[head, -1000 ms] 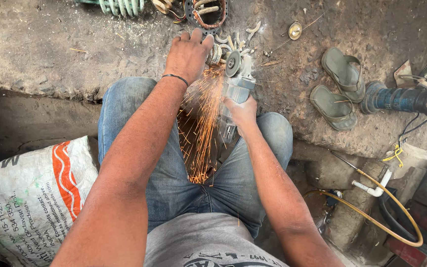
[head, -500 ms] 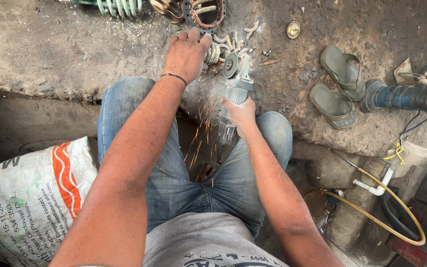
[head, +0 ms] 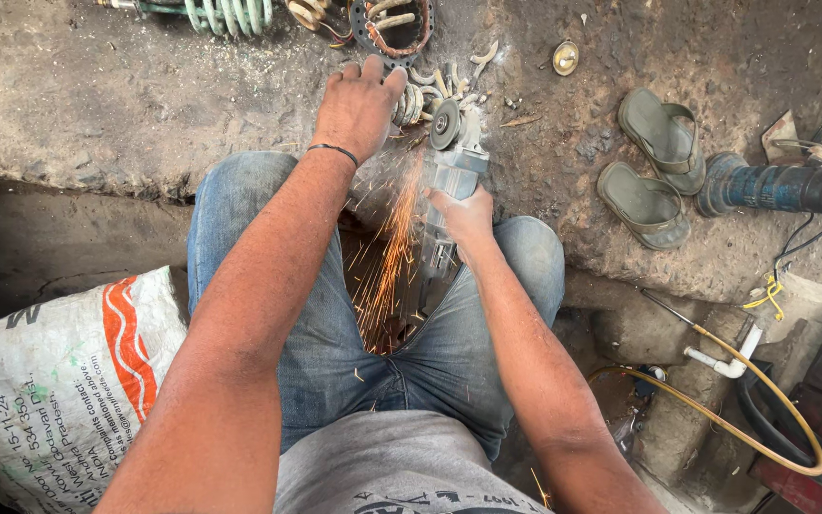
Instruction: The person sits on the floor and uses an angle grinder to cut and grind small metal parts, likely from vehicle suspension springs. The person handles the parts one at a time, grinding them into smaller pieces.
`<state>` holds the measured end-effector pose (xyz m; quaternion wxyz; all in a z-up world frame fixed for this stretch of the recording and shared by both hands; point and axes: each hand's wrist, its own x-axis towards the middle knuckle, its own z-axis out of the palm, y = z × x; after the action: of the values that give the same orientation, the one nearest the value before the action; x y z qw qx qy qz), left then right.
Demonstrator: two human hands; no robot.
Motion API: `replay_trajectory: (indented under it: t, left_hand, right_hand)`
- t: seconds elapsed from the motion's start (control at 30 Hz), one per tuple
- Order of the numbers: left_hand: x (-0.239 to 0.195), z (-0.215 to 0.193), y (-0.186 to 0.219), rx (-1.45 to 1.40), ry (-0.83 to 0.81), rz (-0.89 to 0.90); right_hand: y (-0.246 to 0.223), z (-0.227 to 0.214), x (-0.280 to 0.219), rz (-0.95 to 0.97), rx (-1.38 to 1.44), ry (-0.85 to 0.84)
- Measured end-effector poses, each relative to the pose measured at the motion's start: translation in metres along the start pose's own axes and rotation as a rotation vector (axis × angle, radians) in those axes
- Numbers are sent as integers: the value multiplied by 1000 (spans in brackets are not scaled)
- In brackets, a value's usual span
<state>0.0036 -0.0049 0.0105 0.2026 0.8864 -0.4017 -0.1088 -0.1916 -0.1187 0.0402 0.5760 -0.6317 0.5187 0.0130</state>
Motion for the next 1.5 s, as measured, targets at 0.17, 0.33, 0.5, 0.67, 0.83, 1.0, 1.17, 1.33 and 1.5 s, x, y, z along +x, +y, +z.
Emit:
replay_trajectory:
  t: [0.17,0.33,0.5,0.67,0.83,1.0,1.17,1.33,1.5]
  left_hand:
    - [-4,4,-3,38,61,42]
    - [0,10,-4,59,68,45]
    - [-2,12,-7,42,87,37]
    - [-2,8,-3,26,99,41]
    - [-3,6,-4,-9,44,34]
    - [1,15,-4,77,90,32]
    - [-1,19,-7,42,99,40]
    - [0,12,-4,78,45,25]
    - [0,6,-1,44,7,17]
  right_hand:
    - [4,-1,5,-101,-142,52]
    - [4,-1,1,-95,-70,28]
    - [1,2,-6,-24,16,-4]
    - [1,0,-7,-56,-12,0]
    - [3,1,-8,-32,26,-33]
    - [1,0,-5,35,-13,18]
    - [2,1,-2,-19,44,-28]
    - [3,-2,-5,-61,-28,-24]
    - [0,-1,-7,-17,-3,-13]
